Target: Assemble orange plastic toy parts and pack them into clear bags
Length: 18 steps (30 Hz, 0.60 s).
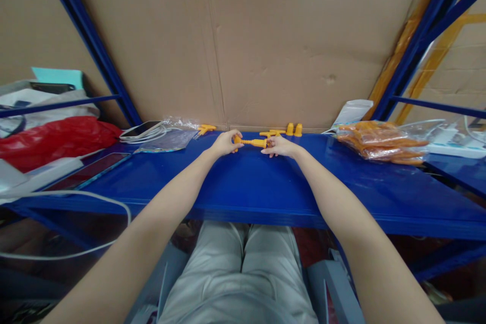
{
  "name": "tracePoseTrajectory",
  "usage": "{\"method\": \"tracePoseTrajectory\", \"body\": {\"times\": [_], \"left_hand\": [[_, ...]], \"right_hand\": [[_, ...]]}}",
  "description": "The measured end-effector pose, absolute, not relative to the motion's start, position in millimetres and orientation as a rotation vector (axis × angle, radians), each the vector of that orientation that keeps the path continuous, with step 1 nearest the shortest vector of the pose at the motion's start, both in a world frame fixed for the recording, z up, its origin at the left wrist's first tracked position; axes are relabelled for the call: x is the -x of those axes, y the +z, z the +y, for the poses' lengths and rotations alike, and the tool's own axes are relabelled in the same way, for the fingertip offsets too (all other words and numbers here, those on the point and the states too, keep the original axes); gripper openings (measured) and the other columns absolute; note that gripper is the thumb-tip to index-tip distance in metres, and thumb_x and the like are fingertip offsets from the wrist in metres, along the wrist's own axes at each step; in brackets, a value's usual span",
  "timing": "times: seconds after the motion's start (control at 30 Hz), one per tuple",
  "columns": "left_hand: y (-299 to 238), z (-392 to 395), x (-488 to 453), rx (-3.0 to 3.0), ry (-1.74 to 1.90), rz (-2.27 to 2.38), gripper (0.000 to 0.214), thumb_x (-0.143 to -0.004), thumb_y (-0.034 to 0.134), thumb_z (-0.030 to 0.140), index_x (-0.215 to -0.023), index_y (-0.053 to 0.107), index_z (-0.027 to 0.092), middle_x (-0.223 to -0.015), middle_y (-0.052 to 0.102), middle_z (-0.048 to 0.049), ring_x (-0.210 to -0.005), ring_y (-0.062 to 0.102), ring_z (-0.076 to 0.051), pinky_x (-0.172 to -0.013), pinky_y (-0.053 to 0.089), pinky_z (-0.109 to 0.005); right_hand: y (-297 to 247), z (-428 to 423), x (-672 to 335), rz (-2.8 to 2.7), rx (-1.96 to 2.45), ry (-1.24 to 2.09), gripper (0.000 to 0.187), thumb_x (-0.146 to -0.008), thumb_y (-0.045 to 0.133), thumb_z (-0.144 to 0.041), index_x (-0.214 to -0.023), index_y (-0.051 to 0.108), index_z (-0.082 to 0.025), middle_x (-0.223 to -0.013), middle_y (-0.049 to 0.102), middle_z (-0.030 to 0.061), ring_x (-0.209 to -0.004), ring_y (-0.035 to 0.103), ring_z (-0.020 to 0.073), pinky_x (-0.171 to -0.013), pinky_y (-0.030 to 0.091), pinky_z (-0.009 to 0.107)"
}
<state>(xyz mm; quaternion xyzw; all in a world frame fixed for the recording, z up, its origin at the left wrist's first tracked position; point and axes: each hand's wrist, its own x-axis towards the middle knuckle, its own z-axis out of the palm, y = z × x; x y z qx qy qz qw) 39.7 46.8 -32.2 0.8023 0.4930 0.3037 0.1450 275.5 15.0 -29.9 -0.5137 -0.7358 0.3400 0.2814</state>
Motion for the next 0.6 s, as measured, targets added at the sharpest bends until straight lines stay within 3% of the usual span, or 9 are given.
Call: {"method": "tracePoseTrajectory", "body": {"times": [0.3,0.6], "left_hand": [[-30.8,45.9,-39.3,-2.385,0.829,1.498,0.028,-0.079,0.073,0.018,-0.105,0.061,0.017,-0.085,0.069,-0.0026,-0.054,0.061,-0.008,-0.056,0.048,-0.018],[-29.4,43.0,-39.7,-2.363,0.847,1.483,0.026,-0.079,0.073,0.018,-0.102,0.061,0.017,-0.067,0.064,0.003,-0.049,0.058,-0.007,-0.056,0.048,-0.018]], "right_hand": [[-31.9,17.6,-274.2,-1.982,1.357,0.886,0.021,-0.077,0.075,-0.025,-0.094,0.065,-0.017,-0.072,0.067,0.0024,-0.052,0.057,0.0084,-0.043,0.043,0.018],[-33.5,20.4,-278.1,-2.024,1.319,0.876,0.024,-0.077,0.074,-0.039,-0.081,0.064,-0.017,-0.07,0.066,0.003,-0.058,0.061,0.0121,-0.055,0.048,0.023]]}}
